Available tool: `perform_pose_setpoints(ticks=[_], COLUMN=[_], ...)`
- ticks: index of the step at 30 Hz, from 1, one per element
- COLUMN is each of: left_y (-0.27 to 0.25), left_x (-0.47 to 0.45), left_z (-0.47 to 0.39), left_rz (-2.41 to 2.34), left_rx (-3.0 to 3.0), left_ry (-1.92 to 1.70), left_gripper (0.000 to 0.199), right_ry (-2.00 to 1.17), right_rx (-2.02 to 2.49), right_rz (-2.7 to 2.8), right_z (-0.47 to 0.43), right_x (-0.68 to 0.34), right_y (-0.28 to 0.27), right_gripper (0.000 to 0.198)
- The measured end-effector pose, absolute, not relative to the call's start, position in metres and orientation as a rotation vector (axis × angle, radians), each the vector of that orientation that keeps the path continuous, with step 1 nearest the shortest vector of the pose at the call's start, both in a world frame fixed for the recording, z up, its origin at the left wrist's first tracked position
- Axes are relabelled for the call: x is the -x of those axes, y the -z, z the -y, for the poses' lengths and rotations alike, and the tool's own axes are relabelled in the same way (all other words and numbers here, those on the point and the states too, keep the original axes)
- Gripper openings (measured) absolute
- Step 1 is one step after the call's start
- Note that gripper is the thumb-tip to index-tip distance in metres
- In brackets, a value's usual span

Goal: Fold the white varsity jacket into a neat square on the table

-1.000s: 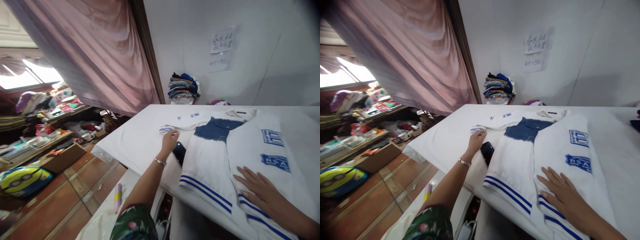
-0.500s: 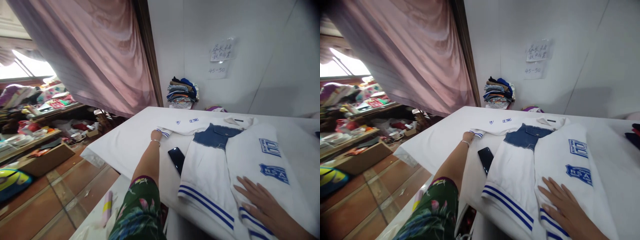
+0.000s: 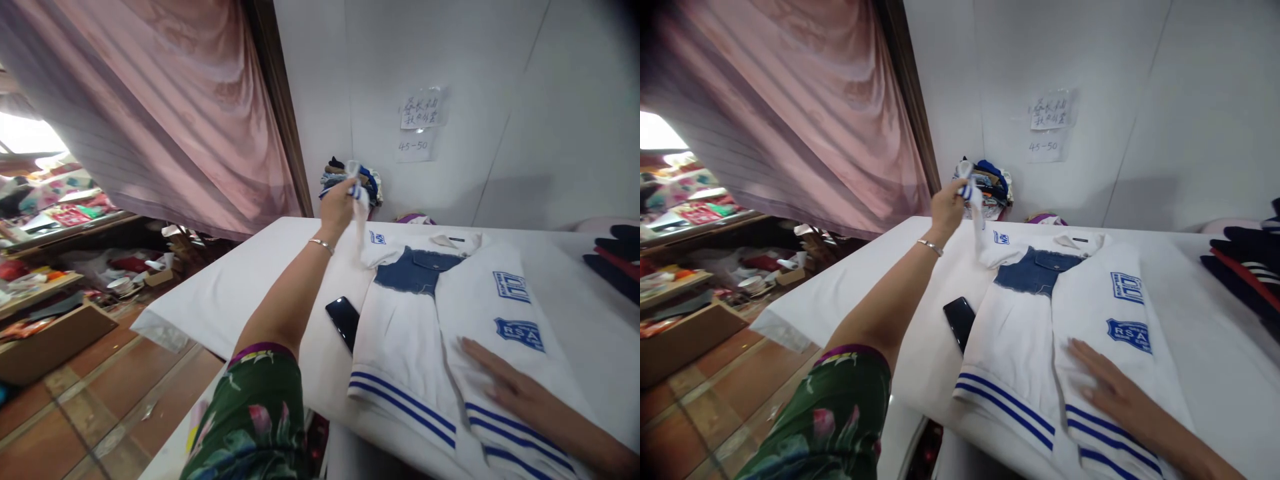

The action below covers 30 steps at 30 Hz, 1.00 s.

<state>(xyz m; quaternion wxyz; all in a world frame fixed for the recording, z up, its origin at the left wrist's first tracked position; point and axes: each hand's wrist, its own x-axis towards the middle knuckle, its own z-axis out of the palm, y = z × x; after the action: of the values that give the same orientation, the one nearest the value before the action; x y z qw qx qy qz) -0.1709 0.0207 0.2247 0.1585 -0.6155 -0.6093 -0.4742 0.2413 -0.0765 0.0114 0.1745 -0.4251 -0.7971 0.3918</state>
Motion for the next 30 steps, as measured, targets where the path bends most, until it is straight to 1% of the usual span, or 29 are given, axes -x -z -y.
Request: perform_pose_setpoints(ticks=[3,4,5,6,7,9,11,12,15,16,18,22,27,28,30], left_y=[-0.212,-0.202,-0.189,-0.175,-0.161,-0.136,-0.118,-0.112,-0.099,-0.095,-0.087,-0.068,-0.048,-0.045,-0.041], left_x=[0.089,0.061,0.034,0.011,-0.008,-0.030,-0.028,-0.019,0.026,0.043,0.072,0.098,0.087,0.084,0.079], left_z=[-0.003,0.008,0.019,0.031,0.043,0.065,0.082,0.089,0.108,0.114,0.129,0.166,0.209,0.214,0.221], left_rz=[1.421,1.364,1.322,1.279,1.258,1.288,1.368,1.421,1.714,1.859,2.120,2.370,2.538,2.605,2.744], left_rx=[2.184,2.319,2.464,2.640,2.813,3.061,3.162,3.161,2.905,2.745,2.457,2.121,1.969,1.943,1.878], left_ry=[1.354,1.335,1.308,1.244,1.163,1.056,1.103,1.163,1.279,1.257,1.103,0.852,0.771,0.776,0.820], left_gripper=[0.045,0.045,0.045,0.047,0.047,0.046,0.048,0.047,0.036,0.033,0.031,0.033,0.038,0.040,0.045], right_ry=[-1.268,-1.361,-1.488,-1.609,-1.674,-1.747,-1.760,-1.769,-1.764,-1.751,-1.712,-1.650,-1.568,-1.553,-1.522], right_rx=[1.215,1.085,0.930,0.827,0.792,0.853,0.979,1.016,1.041,1.039,1.049,0.977,0.853,0.831,0.803], right_rz=[1.787,1.639,1.501,1.367,1.221,0.970,0.802,0.754,0.694,0.693,0.717,0.781,0.811,0.837,0.905], right_z=[0.054,0.048,0.042,0.037,0.034,0.032,0.036,0.038,0.042,0.041,0.034,0.005,-0.038,-0.046,-0.063], right_x=[-0.232,-0.225,-0.217,-0.207,-0.198,-0.181,-0.172,-0.171,-0.175,-0.178,-0.183,-0.183,-0.175,-0.175,-0.177], right_y=[-0.055,-0.070,-0.083,-0.093,-0.099,-0.102,-0.096,-0.092,-0.091,-0.095,-0.110,-0.157,-0.226,-0.238,-0.258], right_gripper=[0.062,0.067,0.067,0.062,0.052,0.033,0.019,0.015,0.019,0.021,0.021,0.018,0.017,0.020,0.032])
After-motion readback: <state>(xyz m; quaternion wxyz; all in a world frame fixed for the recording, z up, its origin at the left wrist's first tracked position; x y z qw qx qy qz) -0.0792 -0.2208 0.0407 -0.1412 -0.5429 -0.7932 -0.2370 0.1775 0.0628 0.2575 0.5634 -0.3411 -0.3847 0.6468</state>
